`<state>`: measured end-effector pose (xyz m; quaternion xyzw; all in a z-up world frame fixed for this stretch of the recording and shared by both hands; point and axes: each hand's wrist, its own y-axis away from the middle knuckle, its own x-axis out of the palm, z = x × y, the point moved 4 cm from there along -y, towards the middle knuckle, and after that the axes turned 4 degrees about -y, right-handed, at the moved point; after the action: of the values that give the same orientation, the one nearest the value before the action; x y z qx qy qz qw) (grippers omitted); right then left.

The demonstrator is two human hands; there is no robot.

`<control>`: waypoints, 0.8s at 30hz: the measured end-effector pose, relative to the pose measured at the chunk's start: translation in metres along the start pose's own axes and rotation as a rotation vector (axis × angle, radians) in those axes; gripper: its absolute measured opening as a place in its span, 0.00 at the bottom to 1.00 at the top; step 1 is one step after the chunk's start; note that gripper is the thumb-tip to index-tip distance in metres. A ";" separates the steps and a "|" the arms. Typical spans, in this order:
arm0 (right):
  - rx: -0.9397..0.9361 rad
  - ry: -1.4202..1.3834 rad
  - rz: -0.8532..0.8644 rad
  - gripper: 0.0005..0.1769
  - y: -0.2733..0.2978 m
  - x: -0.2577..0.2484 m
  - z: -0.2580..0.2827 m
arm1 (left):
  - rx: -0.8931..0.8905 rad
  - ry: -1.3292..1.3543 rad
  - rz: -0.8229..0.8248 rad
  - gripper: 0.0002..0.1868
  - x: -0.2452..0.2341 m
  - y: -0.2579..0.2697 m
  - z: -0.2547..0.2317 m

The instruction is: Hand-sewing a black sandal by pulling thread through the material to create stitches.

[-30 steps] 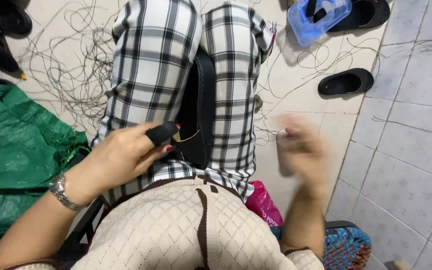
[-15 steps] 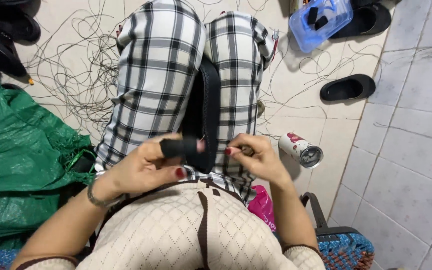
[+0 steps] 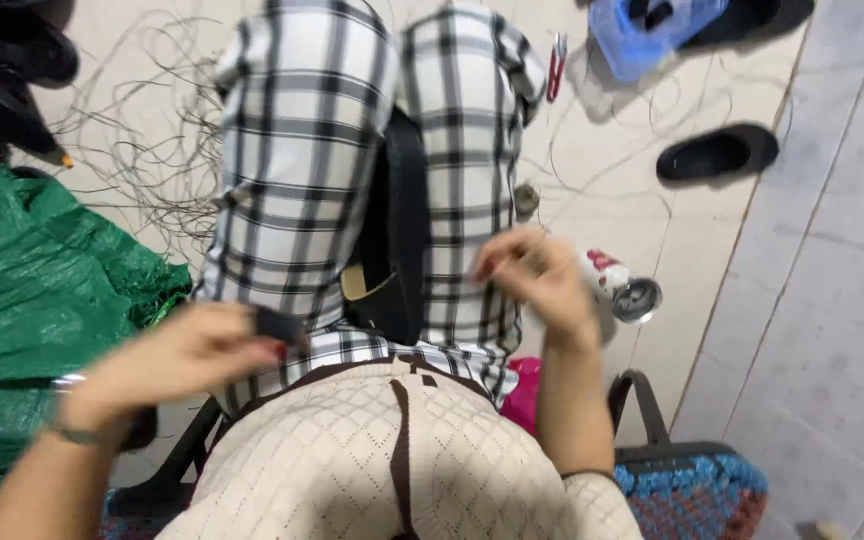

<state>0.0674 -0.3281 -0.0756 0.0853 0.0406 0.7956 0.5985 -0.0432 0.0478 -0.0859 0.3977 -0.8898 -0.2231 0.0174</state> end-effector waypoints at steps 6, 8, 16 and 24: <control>0.549 0.934 -0.039 0.22 -0.018 -0.137 -0.150 | -0.533 -0.155 -0.984 0.09 -0.114 0.097 0.148; 0.792 1.328 0.132 0.30 -0.020 -0.154 -0.212 | -0.432 -0.584 -0.928 0.15 -0.118 0.121 0.188; 0.844 1.285 0.126 0.18 -0.031 -0.154 -0.312 | -0.470 -0.875 -0.741 0.16 -0.085 0.058 0.036; 0.960 0.814 -0.196 0.46 -0.001 -0.137 -0.154 | -0.274 -0.804 -0.784 0.15 -0.067 0.008 -0.059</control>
<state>0.0764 -0.4534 -0.2388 0.0307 0.6243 0.5992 0.5002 0.0088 0.0778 -0.0196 0.5758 -0.5758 -0.4595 -0.3547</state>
